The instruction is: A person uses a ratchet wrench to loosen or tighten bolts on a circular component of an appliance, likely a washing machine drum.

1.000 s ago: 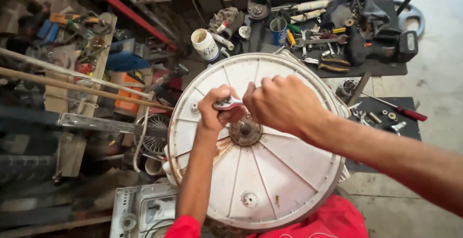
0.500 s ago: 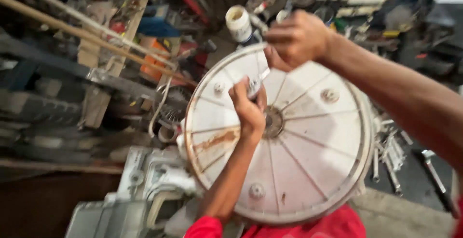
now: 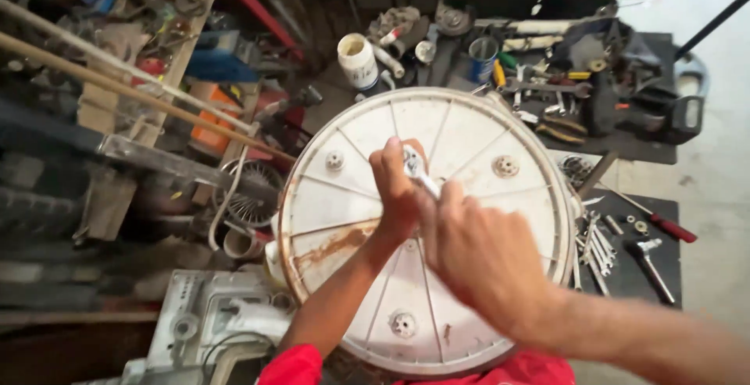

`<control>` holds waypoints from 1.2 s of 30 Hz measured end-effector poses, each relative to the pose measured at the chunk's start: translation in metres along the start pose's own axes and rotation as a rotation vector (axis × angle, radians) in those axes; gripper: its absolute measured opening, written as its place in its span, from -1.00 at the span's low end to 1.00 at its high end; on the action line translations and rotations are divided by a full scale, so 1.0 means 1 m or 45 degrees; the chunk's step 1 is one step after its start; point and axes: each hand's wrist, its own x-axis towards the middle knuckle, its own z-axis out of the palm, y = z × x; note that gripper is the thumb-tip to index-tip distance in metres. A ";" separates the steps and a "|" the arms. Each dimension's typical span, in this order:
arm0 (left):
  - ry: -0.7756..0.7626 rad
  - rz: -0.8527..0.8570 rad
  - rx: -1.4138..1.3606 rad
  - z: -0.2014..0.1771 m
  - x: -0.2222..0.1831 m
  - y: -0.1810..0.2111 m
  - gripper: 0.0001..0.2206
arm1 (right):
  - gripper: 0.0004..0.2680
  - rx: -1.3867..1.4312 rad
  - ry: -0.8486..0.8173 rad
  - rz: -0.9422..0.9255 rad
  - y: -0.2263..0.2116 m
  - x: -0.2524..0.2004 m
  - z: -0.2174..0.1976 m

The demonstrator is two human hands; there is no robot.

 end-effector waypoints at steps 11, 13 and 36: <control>-1.448 -0.479 -0.653 -0.039 0.081 -0.039 -0.38 | -0.71 -0.309 0.677 -0.386 0.039 0.042 -0.001; -1.605 -0.557 -0.787 -0.038 0.085 -0.048 -0.42 | -0.71 -0.348 0.733 -0.353 0.038 0.041 0.002; 0.764 -0.375 -0.707 0.000 0.028 -0.054 -0.77 | -0.82 0.013 1.148 -1.647 0.071 0.236 0.005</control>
